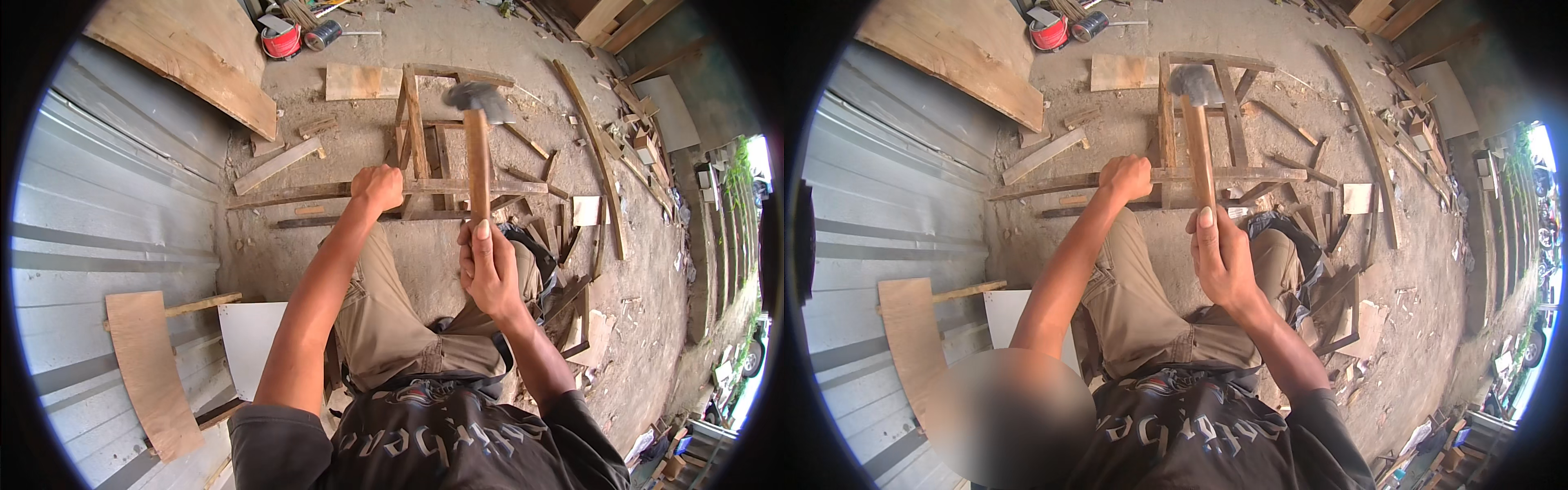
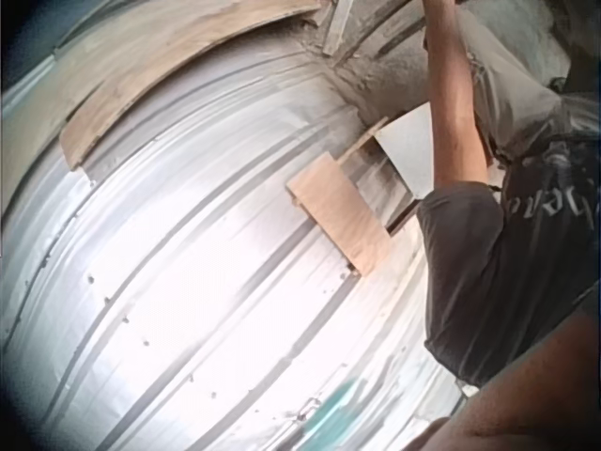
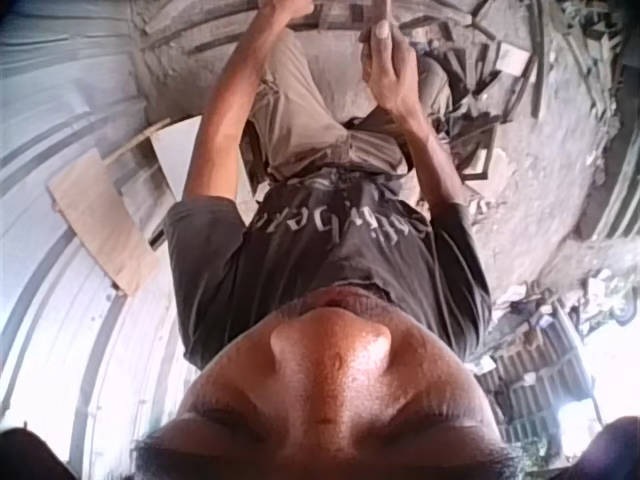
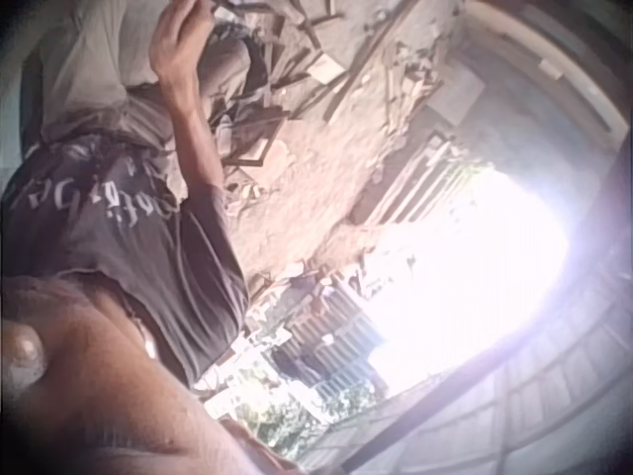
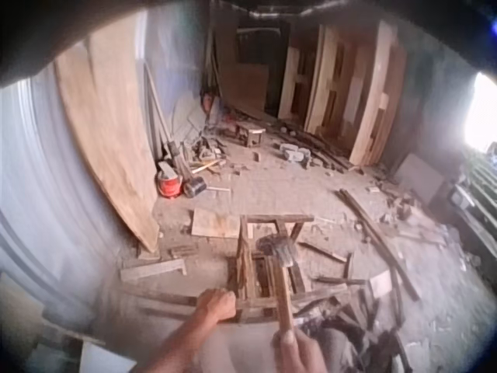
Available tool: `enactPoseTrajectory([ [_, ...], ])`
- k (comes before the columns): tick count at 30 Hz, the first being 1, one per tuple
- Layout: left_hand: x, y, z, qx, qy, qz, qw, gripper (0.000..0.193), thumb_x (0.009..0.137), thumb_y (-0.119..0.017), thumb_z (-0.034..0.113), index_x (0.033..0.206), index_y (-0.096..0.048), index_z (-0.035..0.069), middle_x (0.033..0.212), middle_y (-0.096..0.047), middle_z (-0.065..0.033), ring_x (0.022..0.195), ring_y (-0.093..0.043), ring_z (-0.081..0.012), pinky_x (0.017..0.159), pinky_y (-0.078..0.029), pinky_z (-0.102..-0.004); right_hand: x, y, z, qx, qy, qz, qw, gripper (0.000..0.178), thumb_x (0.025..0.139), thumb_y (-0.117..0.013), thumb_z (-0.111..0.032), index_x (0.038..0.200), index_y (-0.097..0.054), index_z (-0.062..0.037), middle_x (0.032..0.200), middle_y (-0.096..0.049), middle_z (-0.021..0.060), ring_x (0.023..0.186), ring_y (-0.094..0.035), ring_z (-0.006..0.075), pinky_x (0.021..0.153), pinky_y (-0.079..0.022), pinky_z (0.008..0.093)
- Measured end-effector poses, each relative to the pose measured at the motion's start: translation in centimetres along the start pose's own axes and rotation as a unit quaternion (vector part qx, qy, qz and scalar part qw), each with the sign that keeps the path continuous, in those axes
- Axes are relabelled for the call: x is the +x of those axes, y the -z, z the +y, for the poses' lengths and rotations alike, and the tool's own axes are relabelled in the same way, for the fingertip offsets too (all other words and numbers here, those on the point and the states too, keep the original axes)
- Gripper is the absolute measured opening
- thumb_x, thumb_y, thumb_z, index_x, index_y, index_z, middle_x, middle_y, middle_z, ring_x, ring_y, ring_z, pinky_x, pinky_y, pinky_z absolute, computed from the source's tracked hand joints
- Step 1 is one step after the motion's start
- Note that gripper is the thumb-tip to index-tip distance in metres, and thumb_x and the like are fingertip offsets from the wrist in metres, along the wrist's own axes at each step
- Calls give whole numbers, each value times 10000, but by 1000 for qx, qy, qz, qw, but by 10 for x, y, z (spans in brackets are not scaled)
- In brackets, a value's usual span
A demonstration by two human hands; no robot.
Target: The person assembles a wooden frame by hand, using a hammer to drive nails into joints. They repeatedly position wooden planks, align them, and hammer nails to secure the structure.
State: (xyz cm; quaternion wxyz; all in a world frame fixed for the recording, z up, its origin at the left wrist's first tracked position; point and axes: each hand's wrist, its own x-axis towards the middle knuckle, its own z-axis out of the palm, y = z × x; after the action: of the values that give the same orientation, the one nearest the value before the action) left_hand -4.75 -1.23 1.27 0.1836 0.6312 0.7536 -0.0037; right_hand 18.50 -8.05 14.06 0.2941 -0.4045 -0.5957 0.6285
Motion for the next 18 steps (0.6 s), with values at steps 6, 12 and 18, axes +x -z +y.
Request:
enactPoseTrajectory([
  [6,3,-9,-3,-16,-35,57,998,173,717,-628,100,829,-738,28,874,-715,-203,856,-704,-371,767,-573,-445,6,12,70,-143,-122,-22,982,481,1053,-359,-454,871,-499,-31,580,-360,-62,453,-344,35,400,-295,215],
  [12,1,-4,-2,-15,0,13,1000,161,717,-628,95,815,-736,27,863,-717,-195,838,-705,-368,753,-576,-447,-2,0,3,-42,-18,6,999,478,1053,-377,-425,883,-528,-4,570,-428,-18,485,-415,55,429,-317,254],
  [18,1,-6,1,-13,-42,56,997,168,720,-631,98,828,-740,31,883,-717,-198,859,-707,-364,763,-577,-444,1,3,68,-112,-172,-18,978,505,1048,-389,-444,893,-547,10,583,-418,-24,472,-389,57,426,-318,255],
])
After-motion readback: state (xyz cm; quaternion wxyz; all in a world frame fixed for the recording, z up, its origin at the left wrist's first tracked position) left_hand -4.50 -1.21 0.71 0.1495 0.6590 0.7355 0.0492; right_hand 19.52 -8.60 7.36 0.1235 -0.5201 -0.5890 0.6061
